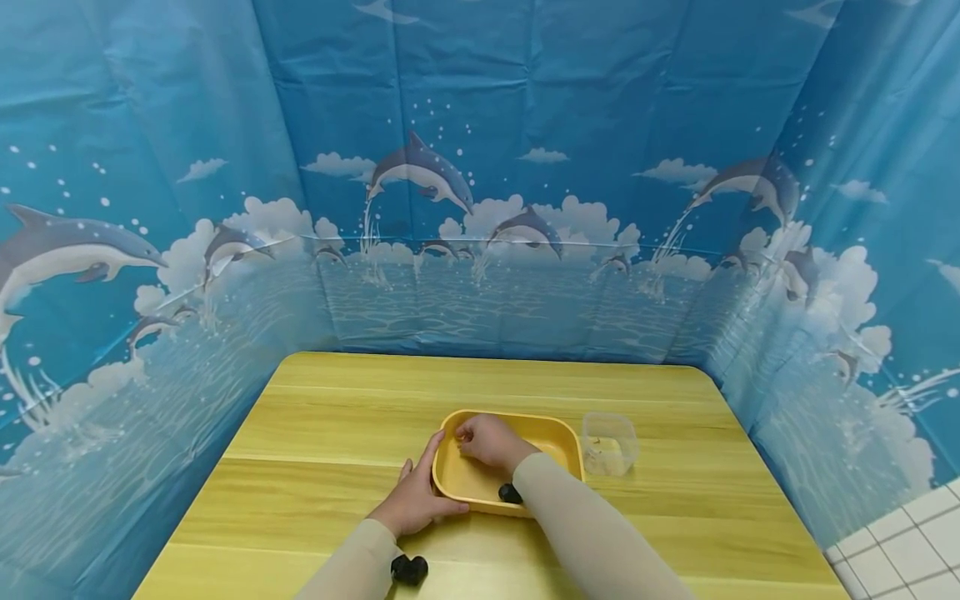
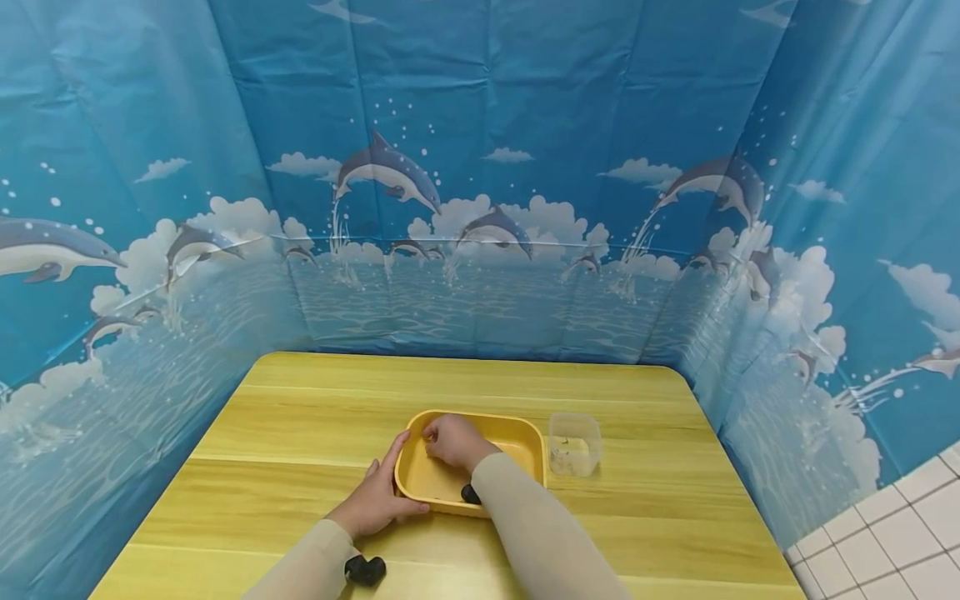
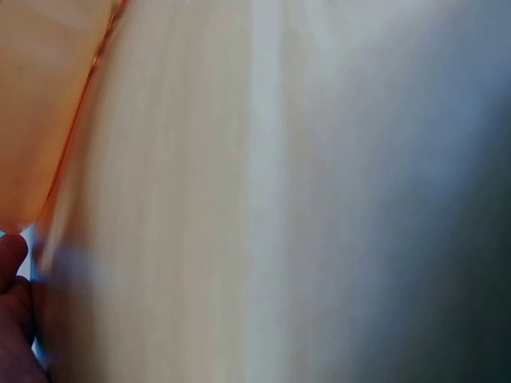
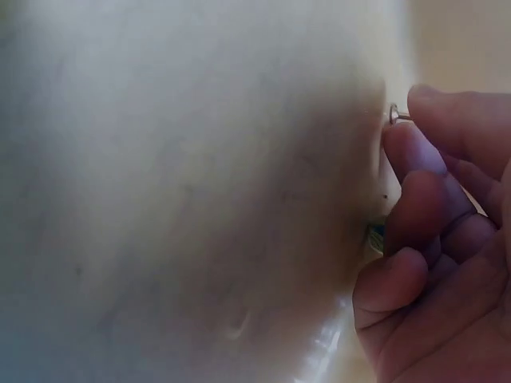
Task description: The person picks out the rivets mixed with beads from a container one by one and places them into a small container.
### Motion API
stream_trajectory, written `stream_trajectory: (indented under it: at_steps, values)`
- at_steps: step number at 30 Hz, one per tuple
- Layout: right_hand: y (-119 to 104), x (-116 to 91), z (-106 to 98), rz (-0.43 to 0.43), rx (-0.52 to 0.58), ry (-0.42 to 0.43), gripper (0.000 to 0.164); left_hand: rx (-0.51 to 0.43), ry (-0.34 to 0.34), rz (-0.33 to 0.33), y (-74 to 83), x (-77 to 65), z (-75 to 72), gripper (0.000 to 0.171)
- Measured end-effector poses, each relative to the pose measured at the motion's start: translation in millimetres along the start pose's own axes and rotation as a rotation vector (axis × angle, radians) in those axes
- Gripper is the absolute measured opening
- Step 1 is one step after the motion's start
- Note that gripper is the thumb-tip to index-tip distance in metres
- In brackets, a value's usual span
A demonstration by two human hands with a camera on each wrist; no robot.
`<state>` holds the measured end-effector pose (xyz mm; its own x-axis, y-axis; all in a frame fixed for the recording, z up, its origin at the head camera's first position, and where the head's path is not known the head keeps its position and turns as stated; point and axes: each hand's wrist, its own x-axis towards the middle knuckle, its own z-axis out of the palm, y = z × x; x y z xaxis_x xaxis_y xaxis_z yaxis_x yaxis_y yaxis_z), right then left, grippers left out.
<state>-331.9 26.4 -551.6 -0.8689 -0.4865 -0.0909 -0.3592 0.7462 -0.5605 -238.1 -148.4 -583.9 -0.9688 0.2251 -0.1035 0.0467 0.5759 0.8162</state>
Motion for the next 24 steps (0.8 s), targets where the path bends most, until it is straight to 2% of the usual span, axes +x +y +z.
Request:
stream_trajectory:
  at_steps: [10, 24]
  values:
    - [-0.4, 6.4, 7.1, -0.019, -0.123, 0.016, 0.019, 0.011, 0.01, 0.0, -0.4, 0.8, 0.8, 0.119]
    - [0.4, 5.1, 11.5, -0.022, -0.154, 0.02, 0.009, 0.019, 0.012, -0.001, -1.0, 0.1, 2.1, 0.119]
